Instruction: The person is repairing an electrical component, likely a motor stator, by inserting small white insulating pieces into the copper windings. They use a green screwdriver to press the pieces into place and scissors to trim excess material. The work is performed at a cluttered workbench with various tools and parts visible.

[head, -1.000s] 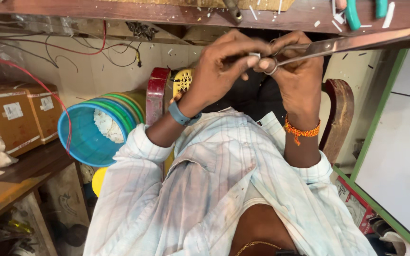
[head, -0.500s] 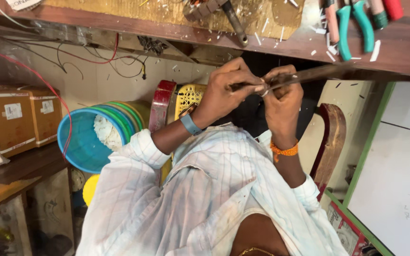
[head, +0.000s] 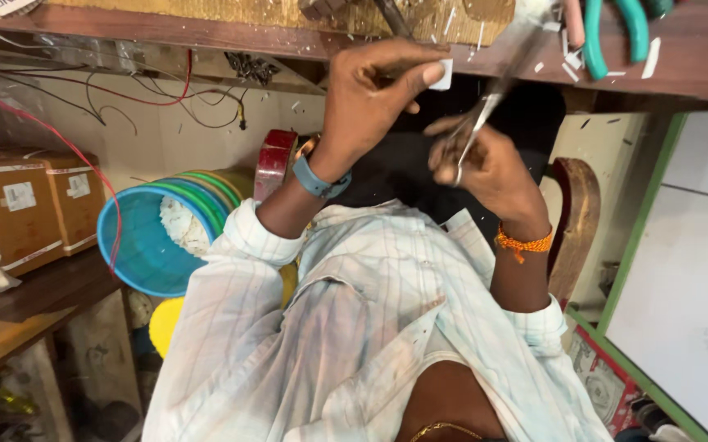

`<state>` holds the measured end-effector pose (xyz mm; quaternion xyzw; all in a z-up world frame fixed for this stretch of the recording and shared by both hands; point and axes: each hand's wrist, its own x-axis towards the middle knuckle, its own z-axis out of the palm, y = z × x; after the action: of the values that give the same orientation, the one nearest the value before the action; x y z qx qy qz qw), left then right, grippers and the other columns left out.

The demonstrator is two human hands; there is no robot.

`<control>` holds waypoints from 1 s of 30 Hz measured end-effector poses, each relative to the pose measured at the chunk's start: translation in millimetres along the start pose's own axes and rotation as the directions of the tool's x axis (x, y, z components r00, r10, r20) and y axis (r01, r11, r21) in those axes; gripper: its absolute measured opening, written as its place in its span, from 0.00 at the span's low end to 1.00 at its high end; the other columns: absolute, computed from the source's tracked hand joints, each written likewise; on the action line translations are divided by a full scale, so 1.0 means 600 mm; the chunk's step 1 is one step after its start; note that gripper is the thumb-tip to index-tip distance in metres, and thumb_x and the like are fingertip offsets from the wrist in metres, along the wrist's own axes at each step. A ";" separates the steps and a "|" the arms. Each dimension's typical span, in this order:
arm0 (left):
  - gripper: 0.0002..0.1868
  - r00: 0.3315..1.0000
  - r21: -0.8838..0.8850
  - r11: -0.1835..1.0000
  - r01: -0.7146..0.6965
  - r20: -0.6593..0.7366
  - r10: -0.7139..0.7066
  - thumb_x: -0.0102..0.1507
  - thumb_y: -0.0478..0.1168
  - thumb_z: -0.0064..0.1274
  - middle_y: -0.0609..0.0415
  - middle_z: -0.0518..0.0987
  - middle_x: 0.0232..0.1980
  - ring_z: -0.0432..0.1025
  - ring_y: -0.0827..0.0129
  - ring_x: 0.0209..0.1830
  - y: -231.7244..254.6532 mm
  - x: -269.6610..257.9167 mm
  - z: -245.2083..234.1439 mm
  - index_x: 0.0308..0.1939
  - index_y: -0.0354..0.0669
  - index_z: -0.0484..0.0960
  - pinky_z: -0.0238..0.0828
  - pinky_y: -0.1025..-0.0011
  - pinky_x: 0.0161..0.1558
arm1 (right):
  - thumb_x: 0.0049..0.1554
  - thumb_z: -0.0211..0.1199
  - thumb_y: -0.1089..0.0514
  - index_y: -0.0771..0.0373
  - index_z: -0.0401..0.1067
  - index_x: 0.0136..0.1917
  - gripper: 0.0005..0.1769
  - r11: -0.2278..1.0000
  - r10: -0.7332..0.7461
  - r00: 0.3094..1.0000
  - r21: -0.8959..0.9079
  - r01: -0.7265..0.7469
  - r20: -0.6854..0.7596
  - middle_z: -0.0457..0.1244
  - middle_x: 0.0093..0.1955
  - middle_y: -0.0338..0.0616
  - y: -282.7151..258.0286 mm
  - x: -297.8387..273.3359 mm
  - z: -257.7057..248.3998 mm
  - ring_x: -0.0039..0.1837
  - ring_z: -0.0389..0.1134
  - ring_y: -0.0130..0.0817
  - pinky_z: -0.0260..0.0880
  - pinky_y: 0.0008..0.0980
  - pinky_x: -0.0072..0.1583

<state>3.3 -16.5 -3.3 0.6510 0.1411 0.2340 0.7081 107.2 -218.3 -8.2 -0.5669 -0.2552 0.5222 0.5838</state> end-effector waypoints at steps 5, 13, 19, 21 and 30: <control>0.10 1.000 -0.002 1.000 0.001 0.010 -0.001 0.70 0.40 0.59 0.56 0.85 0.39 0.80 0.78 0.39 0.007 0.008 0.004 0.48 0.36 0.85 0.81 0.79 0.34 | 0.45 0.77 0.61 0.71 0.67 0.71 0.42 0.978 0.161 0.958 0.093 -0.188 0.238 0.66 0.43 0.39 0.019 -0.004 0.008 0.44 0.67 0.24 0.71 0.26 0.47; 0.08 0.999 0.029 0.999 0.018 -0.050 -0.017 0.70 0.39 0.58 0.54 0.86 0.36 0.82 0.77 0.35 0.003 0.002 0.001 0.43 0.36 0.84 0.82 0.79 0.33 | 0.43 0.79 0.66 0.74 0.71 0.66 0.38 0.993 0.106 0.971 -0.073 -0.092 0.215 0.65 0.40 0.35 0.022 -0.003 0.013 0.43 0.63 0.19 0.67 0.22 0.48; 0.08 1.000 0.010 1.000 -0.015 0.001 0.015 0.71 0.38 0.58 0.53 0.85 0.36 0.82 0.76 0.35 -0.010 0.006 -0.011 0.43 0.35 0.83 0.82 0.78 0.33 | 0.43 0.77 0.67 0.72 0.72 0.68 0.38 0.983 0.147 0.979 -0.127 -0.129 0.143 0.63 0.36 0.33 0.017 -0.006 0.011 0.38 0.60 0.16 0.59 0.18 0.41; 0.08 1.000 0.013 1.000 -0.025 0.017 0.025 0.71 0.38 0.58 0.53 0.85 0.35 0.82 0.76 0.34 -0.014 0.008 -0.016 0.43 0.34 0.82 0.82 0.78 0.34 | 0.44 0.76 0.68 0.71 0.72 0.67 0.37 0.983 0.165 0.975 -0.100 -0.152 0.147 0.64 0.37 0.33 0.014 -0.008 0.010 0.39 0.62 0.16 0.62 0.18 0.42; 0.07 0.998 -0.009 0.998 0.055 0.014 -0.055 0.70 0.35 0.58 0.53 0.83 0.33 0.82 0.76 0.32 -0.028 0.007 -0.026 0.40 0.33 0.81 0.84 0.78 0.33 | 0.48 0.71 0.72 0.72 0.74 0.67 0.32 0.981 0.190 0.976 -0.065 -0.184 0.107 0.65 0.36 0.34 0.026 -0.014 0.018 0.38 0.65 0.18 0.63 0.19 0.42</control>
<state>1.5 -1.4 -21.4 0.6453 0.1531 0.2106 0.7182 90.1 -224.7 -18.0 -0.5738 -0.2475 0.5986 0.5011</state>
